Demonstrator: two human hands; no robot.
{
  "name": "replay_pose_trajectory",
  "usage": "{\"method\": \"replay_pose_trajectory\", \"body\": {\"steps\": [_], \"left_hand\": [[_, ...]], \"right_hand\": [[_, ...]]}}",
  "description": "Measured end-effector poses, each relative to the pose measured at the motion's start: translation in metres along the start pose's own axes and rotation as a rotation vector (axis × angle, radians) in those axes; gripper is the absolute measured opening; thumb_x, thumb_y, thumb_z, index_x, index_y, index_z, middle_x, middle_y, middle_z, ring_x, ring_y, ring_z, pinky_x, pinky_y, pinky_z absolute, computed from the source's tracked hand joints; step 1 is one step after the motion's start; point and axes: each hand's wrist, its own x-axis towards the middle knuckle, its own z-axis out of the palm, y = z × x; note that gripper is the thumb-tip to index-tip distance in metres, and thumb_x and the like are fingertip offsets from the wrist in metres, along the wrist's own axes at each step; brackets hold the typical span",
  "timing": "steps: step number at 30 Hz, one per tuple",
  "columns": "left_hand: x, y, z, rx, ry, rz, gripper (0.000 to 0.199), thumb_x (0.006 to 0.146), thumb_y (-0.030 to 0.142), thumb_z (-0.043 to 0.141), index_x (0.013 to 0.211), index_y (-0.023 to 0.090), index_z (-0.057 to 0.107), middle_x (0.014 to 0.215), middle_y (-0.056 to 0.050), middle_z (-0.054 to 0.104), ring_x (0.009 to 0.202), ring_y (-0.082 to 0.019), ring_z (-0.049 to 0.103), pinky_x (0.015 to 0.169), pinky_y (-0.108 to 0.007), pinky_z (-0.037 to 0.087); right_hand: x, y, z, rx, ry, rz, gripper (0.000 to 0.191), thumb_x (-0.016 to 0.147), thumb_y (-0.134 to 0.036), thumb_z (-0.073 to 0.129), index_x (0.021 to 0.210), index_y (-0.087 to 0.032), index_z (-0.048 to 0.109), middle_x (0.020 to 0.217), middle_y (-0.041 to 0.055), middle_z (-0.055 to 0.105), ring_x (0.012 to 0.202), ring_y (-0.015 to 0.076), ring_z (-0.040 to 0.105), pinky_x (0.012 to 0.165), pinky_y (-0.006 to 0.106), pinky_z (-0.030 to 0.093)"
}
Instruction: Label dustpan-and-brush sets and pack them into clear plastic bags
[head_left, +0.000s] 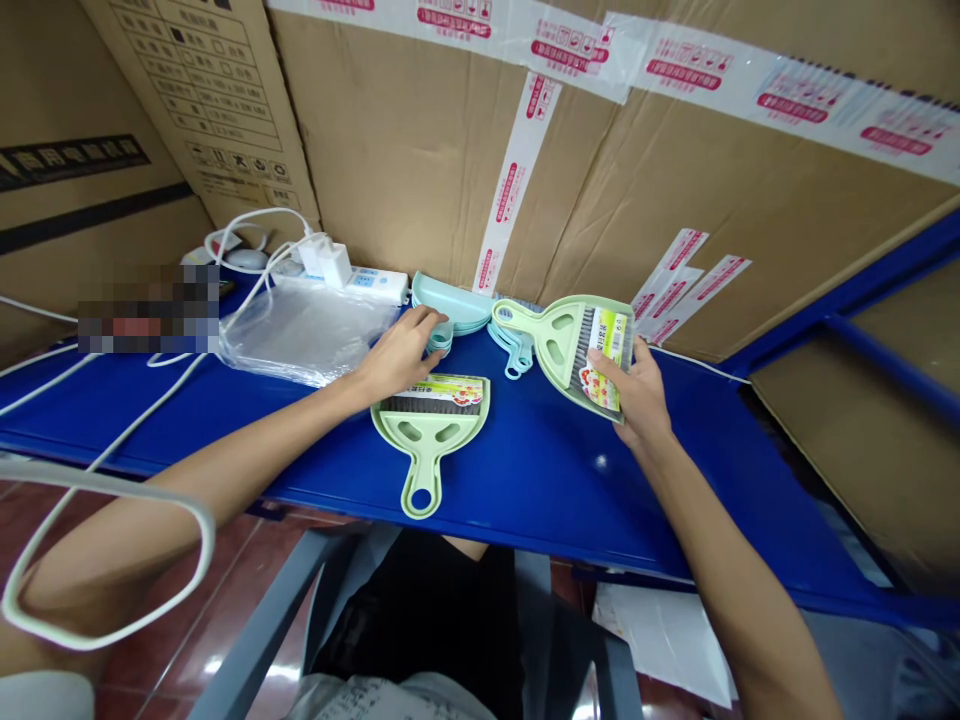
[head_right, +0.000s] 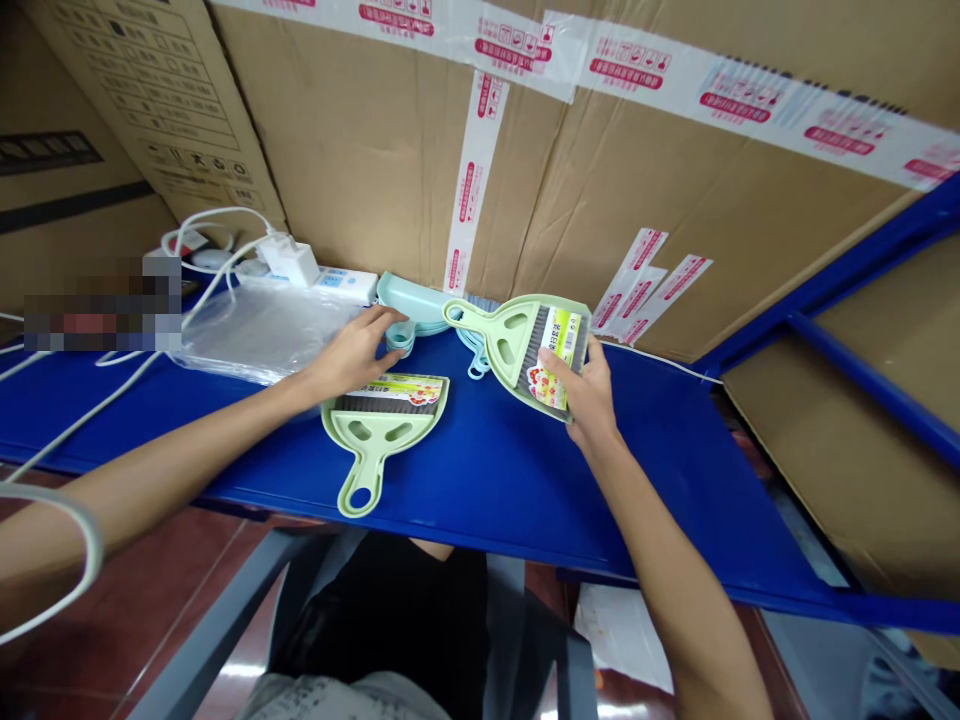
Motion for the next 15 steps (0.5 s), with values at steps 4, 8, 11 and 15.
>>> {"method": "replay_pose_trajectory", "body": {"steps": [4, 8, 11, 15], "left_hand": [[-0.001, 0.001, 0.0, -0.019, -0.009, -0.02, 0.042, 0.096, 0.023, 0.062, 0.136, 0.015, 0.06, 0.136, -0.017, 0.058, 0.121, -0.032, 0.064, 0.11, -0.05, 0.054], [-0.001, -0.001, 0.002, -0.042, 0.017, -0.046, 0.033, 0.097, 0.031, 0.065, 0.126, 0.016, 0.065, 0.133, -0.016, 0.054, 0.105, -0.028, 0.066, 0.102, -0.048, 0.059], [0.0, -0.003, 0.0, -0.064, 0.028, -0.064, 0.03, 0.099, 0.035, 0.065, 0.122, 0.017, 0.066, 0.13, -0.015, 0.055, 0.099, -0.025, 0.066, 0.098, -0.047, 0.06], [0.004, 0.001, -0.016, -0.024, 0.07, -0.103, 0.028, 0.102, 0.039, 0.059, 0.116, 0.017, 0.069, 0.129, -0.015, 0.057, 0.105, -0.026, 0.066, 0.098, -0.045, 0.06]], "right_hand": [[0.001, 0.001, -0.002, -0.022, -0.012, -0.009, 0.085, 0.061, -0.044, 0.101, 0.135, -0.032, 0.06, 0.122, 0.0054, 0.081, 0.106, 0.0347, 0.08, 0.092, 0.054, 0.069], [0.001, 0.001, -0.002, -0.049, -0.018, -0.02, 0.081, 0.063, -0.044, 0.1, 0.132, -0.032, 0.06, 0.121, 0.0052, 0.081, 0.106, 0.0344, 0.08, 0.093, 0.054, 0.068], [0.0, 0.0, -0.001, -0.052, -0.018, -0.021, 0.082, 0.062, -0.045, 0.1, 0.133, -0.032, 0.06, 0.122, 0.0056, 0.081, 0.108, 0.0348, 0.079, 0.093, 0.054, 0.068], [-0.002, -0.002, 0.001, -0.024, 0.002, -0.003, 0.081, 0.062, -0.046, 0.1, 0.131, -0.031, 0.06, 0.125, 0.0063, 0.08, 0.111, 0.0348, 0.079, 0.095, 0.054, 0.068]]}}
